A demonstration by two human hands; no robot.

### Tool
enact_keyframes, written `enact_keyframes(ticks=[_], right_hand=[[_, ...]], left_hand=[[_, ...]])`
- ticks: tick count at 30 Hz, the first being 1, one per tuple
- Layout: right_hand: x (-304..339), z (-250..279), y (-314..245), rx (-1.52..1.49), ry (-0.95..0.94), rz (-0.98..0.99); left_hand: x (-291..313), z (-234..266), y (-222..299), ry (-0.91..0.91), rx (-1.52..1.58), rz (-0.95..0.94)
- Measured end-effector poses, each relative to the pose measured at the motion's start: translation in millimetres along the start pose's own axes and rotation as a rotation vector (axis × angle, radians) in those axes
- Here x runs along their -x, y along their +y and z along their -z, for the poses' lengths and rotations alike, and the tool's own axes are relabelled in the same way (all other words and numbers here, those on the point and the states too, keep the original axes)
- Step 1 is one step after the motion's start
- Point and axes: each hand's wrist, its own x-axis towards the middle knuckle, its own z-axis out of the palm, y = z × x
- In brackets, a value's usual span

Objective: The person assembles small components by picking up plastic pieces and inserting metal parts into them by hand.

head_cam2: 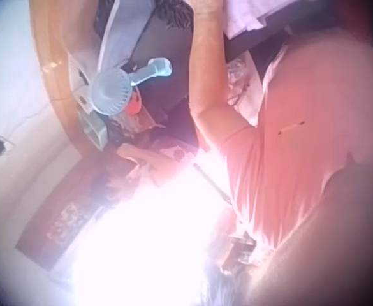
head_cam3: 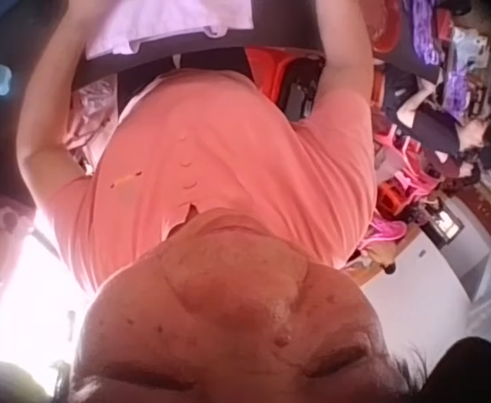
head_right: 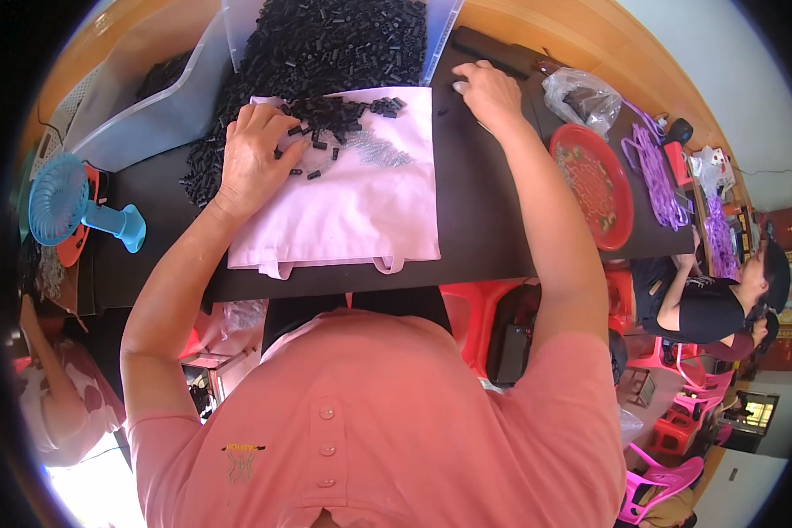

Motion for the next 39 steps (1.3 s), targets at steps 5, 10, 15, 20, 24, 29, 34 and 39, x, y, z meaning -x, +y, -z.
enact_keyframes(ticks=[5, 10, 15, 20, 24, 29, 34, 39], right_hand=[[-3, -15, -1, 0.048, 0.042, 0.094], [0, -16, 3, -0.032, 0.106, 0.082], [8, -15, 9, -0.010, 0.130, 0.053], [19, 2, -18, -0.272, 0.212, 0.075], [31, 15, -73, -0.505, 0.285, 0.274], [34, 18, -76, -0.291, 0.388, 0.286], [44, 15, -49, -0.040, 0.234, 0.141], [53, -6, -42, 0.030, 0.122, 0.104]], left_hand=[[-1, 2, 3, -0.024, 0.011, 0.008], [0, 2, 2, -0.024, 0.015, 0.005], [-1, 4, 3, -0.011, 0.035, -0.011], [-1, -1, -3, 0.022, 0.042, -0.024], [1, 0, -2, 0.026, 0.036, -0.035], [0, 0, -7, 0.062, 0.036, -0.055], [2, 1, -5, 0.053, 0.034, -0.030], [3, 1, -7, 0.033, 0.035, 0.006]])
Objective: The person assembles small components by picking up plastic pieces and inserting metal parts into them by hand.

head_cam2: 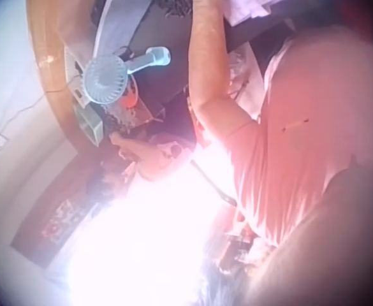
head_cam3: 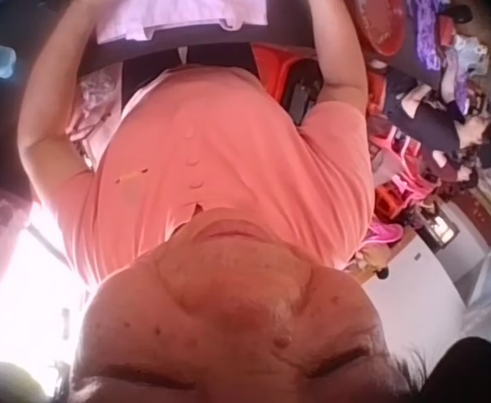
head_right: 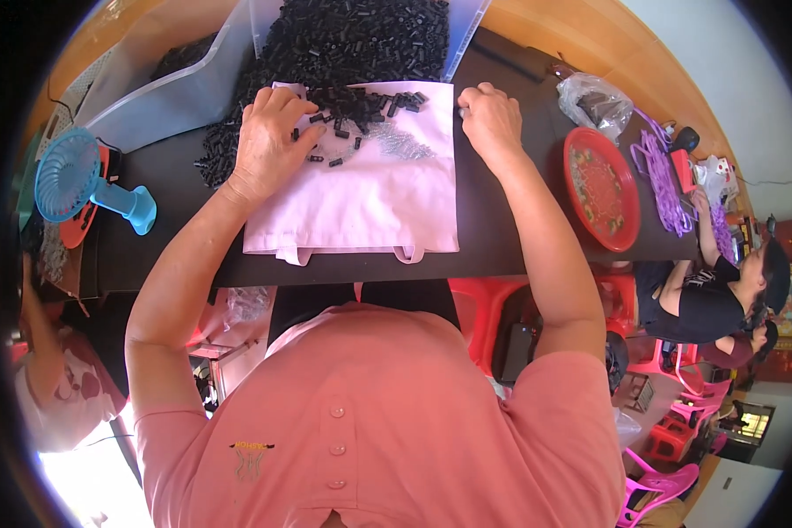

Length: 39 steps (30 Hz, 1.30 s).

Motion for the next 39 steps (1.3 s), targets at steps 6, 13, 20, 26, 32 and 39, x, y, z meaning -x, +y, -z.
enact_keyframes(ticks=[6, 13, 20, 26, 32, 39], right_hand=[[-2, -3, 3, -0.020, 0.042, 0.031], [-2, -4, 11, -0.044, 0.032, 0.031], [1, -5, 11, -0.020, 0.000, 0.050], [5, -4, 7, 0.060, 0.091, 0.101], [-8, 23, -44, -0.219, 0.189, 0.210], [-14, 5, -74, -0.007, 0.054, 0.282]], left_hand=[[-2, -3, -6, 0.020, -0.012, 0.012], [-1, -5, -7, 0.065, -0.013, -0.036], [-3, -3, -9, 0.032, 0.006, 0.011], [-5, -4, -10, 0.053, 0.012, -0.014], [-1, -1, -8, 0.067, -0.015, -0.073], [-3, 0, 7, -0.006, 0.041, -0.238]])
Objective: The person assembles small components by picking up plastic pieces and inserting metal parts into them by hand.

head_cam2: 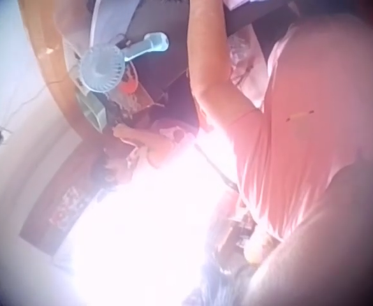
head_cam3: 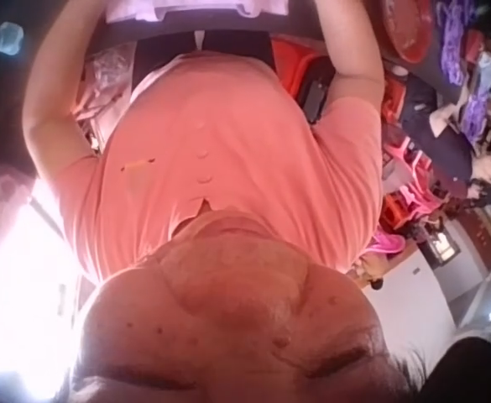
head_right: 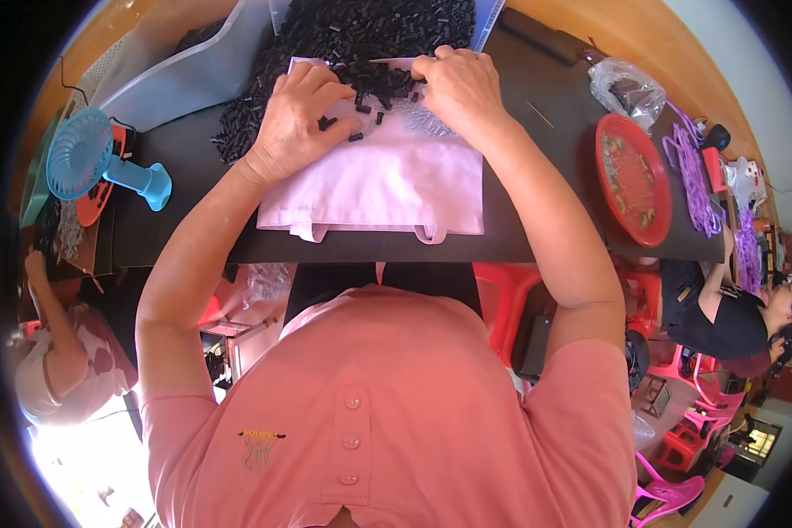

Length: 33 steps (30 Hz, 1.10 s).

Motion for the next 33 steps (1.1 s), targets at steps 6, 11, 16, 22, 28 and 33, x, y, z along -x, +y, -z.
enact_keyframes(ticks=[6, 11, 16, 22, 28, 33], right_hand=[[-6, 2, -2, -0.025, 0.003, 0.044], [-1, -11, 4, -0.064, -0.013, 0.013], [3, -13, 5, -0.047, 0.036, 0.069], [6, -16, 9, -0.071, 0.094, 0.107], [6, -14, 9, -0.127, 0.049, 0.086], [5, -8, 8, -0.111, 0.166, 0.103]], left_hand=[[3, -2, 1, -0.017, 0.015, -0.072], [0, 4, 8, -0.013, 0.089, -0.130], [2, 5, 16, -0.126, 0.097, -0.233], [-3, 0, 20, -0.125, 0.156, -0.272], [-6, -1, 13, -0.071, 0.135, -0.200], [-17, 3, 18, -0.197, 0.001, -0.138]])
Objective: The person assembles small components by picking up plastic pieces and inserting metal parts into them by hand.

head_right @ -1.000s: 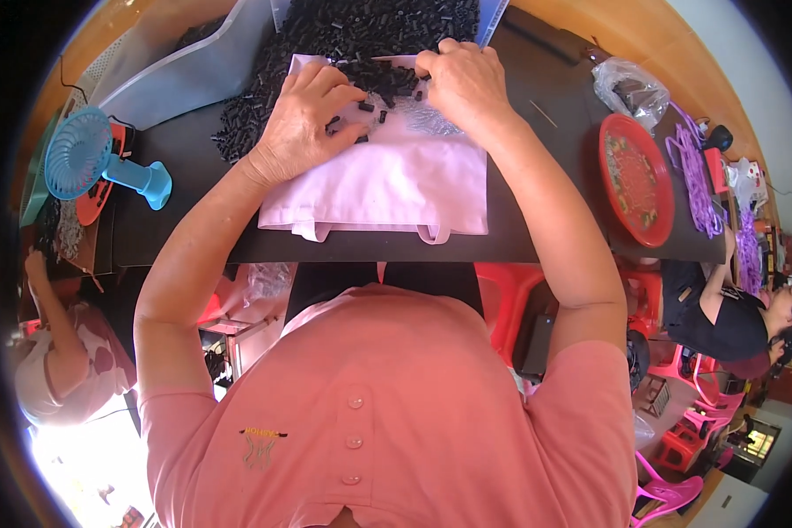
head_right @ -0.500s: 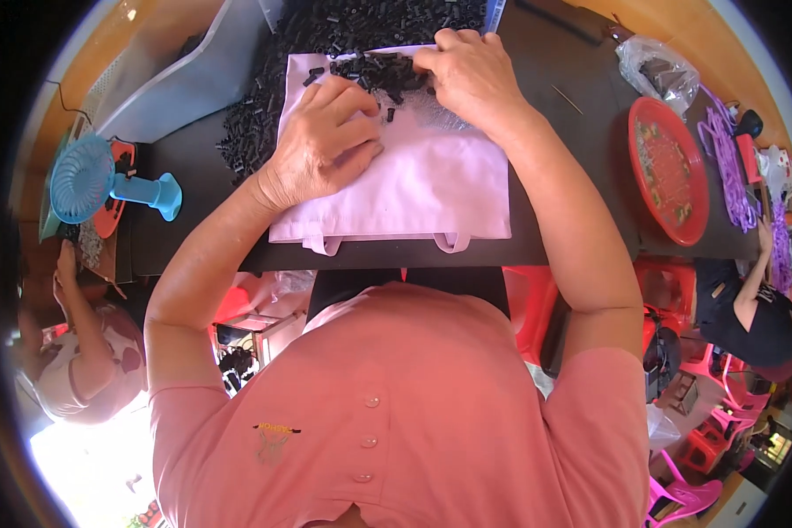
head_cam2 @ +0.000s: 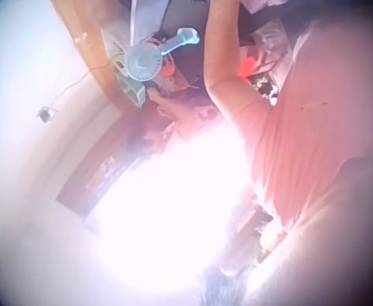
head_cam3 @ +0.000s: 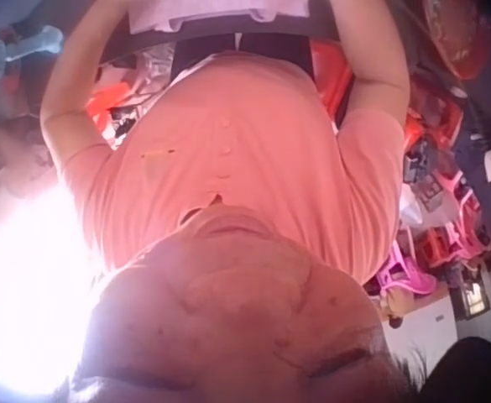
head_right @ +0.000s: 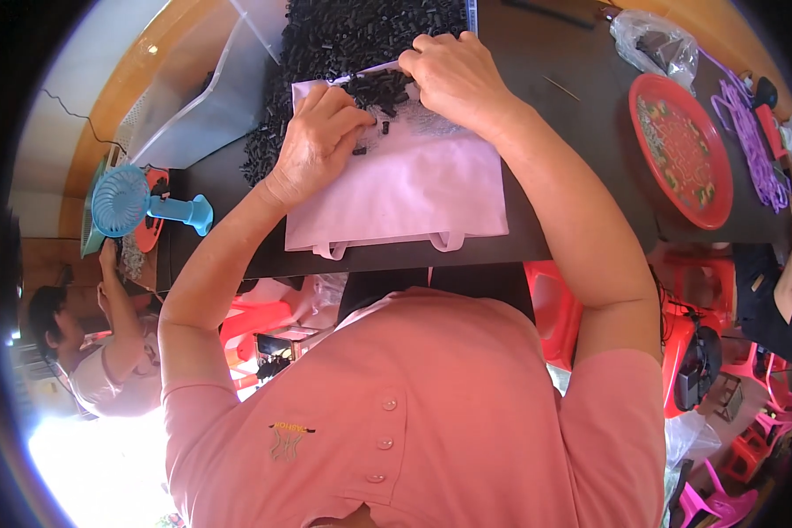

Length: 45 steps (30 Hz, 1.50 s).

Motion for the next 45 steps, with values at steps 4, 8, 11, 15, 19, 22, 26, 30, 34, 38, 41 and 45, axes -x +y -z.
enact_keyframes(ticks=[4, 8, 11, 15, 19, 22, 26, 30, 34, 38, 41, 45], right_hand=[[1, 2, 1, -0.105, -0.087, -0.080], [3, -7, 3, -0.186, -0.141, -0.119], [2, -7, 4, -0.201, -0.153, -0.137], [1, -6, 7, -0.168, -0.175, -0.177], [-1, -12, 9, -0.166, -0.150, -0.171], [-3, -8, 6, -0.207, 0.025, -0.113], [-9, 25, 24, -0.176, 0.462, -0.154], [-7, 82, 74, -0.411, 0.826, -0.504], [12, 138, 118, -1.805, 0.978, -0.843], [51, 117, 189, -1.594, 0.914, -1.023], [74, 116, 217, -1.477, 0.871, -1.016], [51, 126, 181, -0.598, 0.554, -0.867]], left_hand=[[-13, 1, 9, -0.042, -0.036, -0.032], [-23, -12, 6, -0.039, -0.171, -0.028], [-31, -22, -4, 0.002, -0.220, 0.010], [-39, -20, -8, 0.053, -0.114, 0.033], [-43, -25, -12, 0.055, -0.076, 0.009], [-40, -19, -14, 0.100, -0.024, 0.017], [-41, -10, 3, 0.266, 0.088, 0.093], [-31, -6, 0, 0.375, 0.216, 0.206], [-25, -1, -9, 0.427, 0.355, 0.311], [-31, 3, -9, 0.474, 0.438, 0.340], [-30, 4, -12, 0.473, 0.488, 0.405], [-26, 5, -15, 0.473, 0.501, 0.440]])
